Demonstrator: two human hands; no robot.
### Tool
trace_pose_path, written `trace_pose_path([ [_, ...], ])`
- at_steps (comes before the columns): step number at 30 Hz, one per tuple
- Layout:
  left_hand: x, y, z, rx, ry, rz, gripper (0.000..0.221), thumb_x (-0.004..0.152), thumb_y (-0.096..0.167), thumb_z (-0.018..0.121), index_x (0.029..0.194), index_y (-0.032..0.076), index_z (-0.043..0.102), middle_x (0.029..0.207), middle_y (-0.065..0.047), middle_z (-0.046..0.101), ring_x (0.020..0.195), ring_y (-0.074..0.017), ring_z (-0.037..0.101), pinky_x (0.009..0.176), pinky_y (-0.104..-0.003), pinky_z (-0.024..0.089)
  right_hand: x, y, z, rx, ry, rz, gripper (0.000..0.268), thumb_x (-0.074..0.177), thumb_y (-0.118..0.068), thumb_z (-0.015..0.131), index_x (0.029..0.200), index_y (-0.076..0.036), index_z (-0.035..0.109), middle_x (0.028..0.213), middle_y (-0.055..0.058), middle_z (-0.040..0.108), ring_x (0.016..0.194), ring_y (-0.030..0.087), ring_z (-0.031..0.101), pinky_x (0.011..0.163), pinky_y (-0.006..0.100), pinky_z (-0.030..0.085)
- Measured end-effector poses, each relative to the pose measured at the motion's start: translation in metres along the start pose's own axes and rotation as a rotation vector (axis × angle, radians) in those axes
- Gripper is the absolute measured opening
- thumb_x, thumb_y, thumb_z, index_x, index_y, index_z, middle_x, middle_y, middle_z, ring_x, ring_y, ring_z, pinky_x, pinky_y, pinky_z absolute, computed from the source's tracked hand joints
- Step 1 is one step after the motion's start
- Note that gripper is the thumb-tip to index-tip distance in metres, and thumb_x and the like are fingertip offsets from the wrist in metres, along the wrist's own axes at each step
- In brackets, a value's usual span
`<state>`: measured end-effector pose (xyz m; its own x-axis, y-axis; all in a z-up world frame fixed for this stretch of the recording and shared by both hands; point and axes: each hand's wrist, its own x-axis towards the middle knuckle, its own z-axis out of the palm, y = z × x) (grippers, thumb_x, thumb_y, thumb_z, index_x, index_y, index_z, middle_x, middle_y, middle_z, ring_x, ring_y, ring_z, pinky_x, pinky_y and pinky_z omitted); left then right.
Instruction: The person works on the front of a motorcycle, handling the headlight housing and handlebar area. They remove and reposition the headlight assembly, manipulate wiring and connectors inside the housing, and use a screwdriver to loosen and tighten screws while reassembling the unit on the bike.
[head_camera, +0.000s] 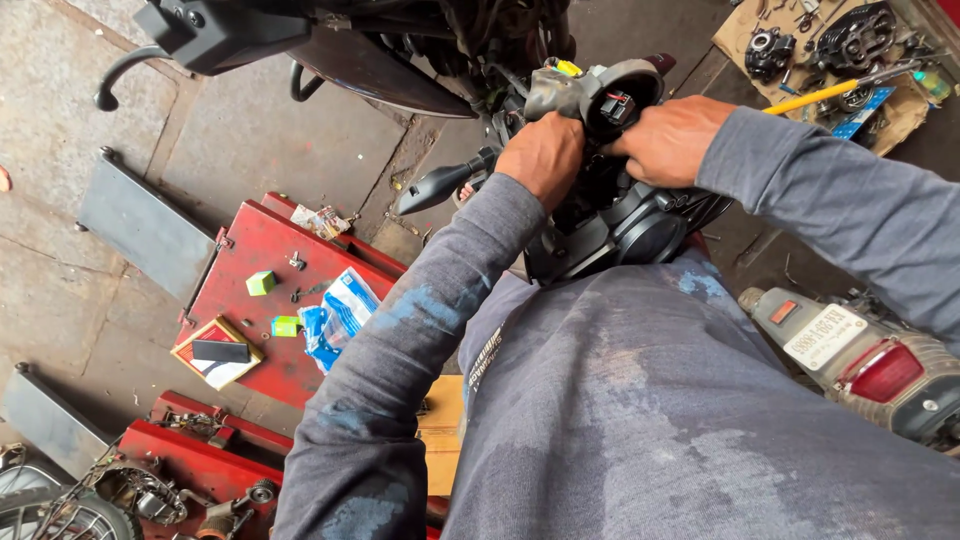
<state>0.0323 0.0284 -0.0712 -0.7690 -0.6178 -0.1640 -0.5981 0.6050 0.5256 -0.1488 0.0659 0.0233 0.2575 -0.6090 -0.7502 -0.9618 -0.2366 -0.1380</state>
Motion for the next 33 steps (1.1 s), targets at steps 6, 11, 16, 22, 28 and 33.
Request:
trace_pose_path([
  [6,-0.001,0.001,-0.003,0.041,0.037,0.02,0.01,0.088,0.007,0.06,0.087,0.001,0.069,0.087,-0.022,0.071,0.075,-0.0375,0.075,0.062,-0.045,0.06,-0.006,-0.002,0.0,0.012,0.026,0.017,0.048,0.092,-0.027,0.054,0.139,-0.034,0.062,0.104,0.014,0.076,0.094,0.035,0.074,0.085,0.05,0.06],
  [11,-0.004,0.003,-0.018,-0.03,-0.05,-0.04,0.009,0.088,0.003,0.062,0.085,-0.001,0.07,0.086,-0.023,0.073,0.077,-0.0374,0.075,0.064,-0.044,0.061,-0.005,0.0,0.003,0.053,-0.008,0.061,0.052,0.093,-0.025,0.051,0.142,-0.039,0.06,0.105,0.014,0.075,0.092,0.034,0.075,0.087,0.051,0.059],
  [16,-0.005,0.003,-0.023,-0.076,-0.042,-0.012,0.008,0.086,0.001,0.063,0.083,-0.002,0.07,0.083,-0.024,0.073,0.077,-0.0389,0.075,0.066,-0.045,0.061,-0.01,0.003,0.004,0.1,0.054,0.018,0.052,0.091,-0.023,0.052,0.138,-0.042,0.063,0.108,0.011,0.076,0.095,0.034,0.073,0.088,0.05,0.059],
  [22,-0.005,0.006,-0.025,-0.078,-0.021,0.0,0.007,0.085,0.002,0.066,0.083,-0.003,0.071,0.083,-0.024,0.072,0.078,-0.0398,0.074,0.066,-0.045,0.061,-0.01,-0.003,0.003,0.085,0.031,0.025,0.056,0.09,-0.021,0.051,0.14,-0.045,0.061,0.11,0.009,0.076,0.097,0.032,0.074,0.089,0.049,0.059],
  [28,-0.004,0.01,-0.031,-0.143,-0.063,-0.06,0.023,0.08,0.02,0.08,0.085,-0.001,0.072,0.082,-0.022,0.073,0.079,-0.0388,0.074,0.066,-0.045,0.06,-0.014,-0.002,0.002,0.121,0.054,0.061,0.05,0.091,-0.025,0.051,0.136,-0.043,0.065,0.11,0.01,0.075,0.097,0.034,0.072,0.087,0.051,0.058],
  [33,0.0,0.007,-0.021,-0.108,-0.024,-0.06,0.015,0.085,0.016,0.077,0.085,0.001,0.073,0.084,-0.021,0.074,0.078,-0.0375,0.075,0.066,-0.044,0.061,-0.012,0.01,0.016,0.124,0.152,0.052,0.046,0.091,-0.026,0.053,0.133,-0.033,0.07,0.105,0.016,0.076,0.094,0.037,0.074,0.086,0.051,0.059],
])
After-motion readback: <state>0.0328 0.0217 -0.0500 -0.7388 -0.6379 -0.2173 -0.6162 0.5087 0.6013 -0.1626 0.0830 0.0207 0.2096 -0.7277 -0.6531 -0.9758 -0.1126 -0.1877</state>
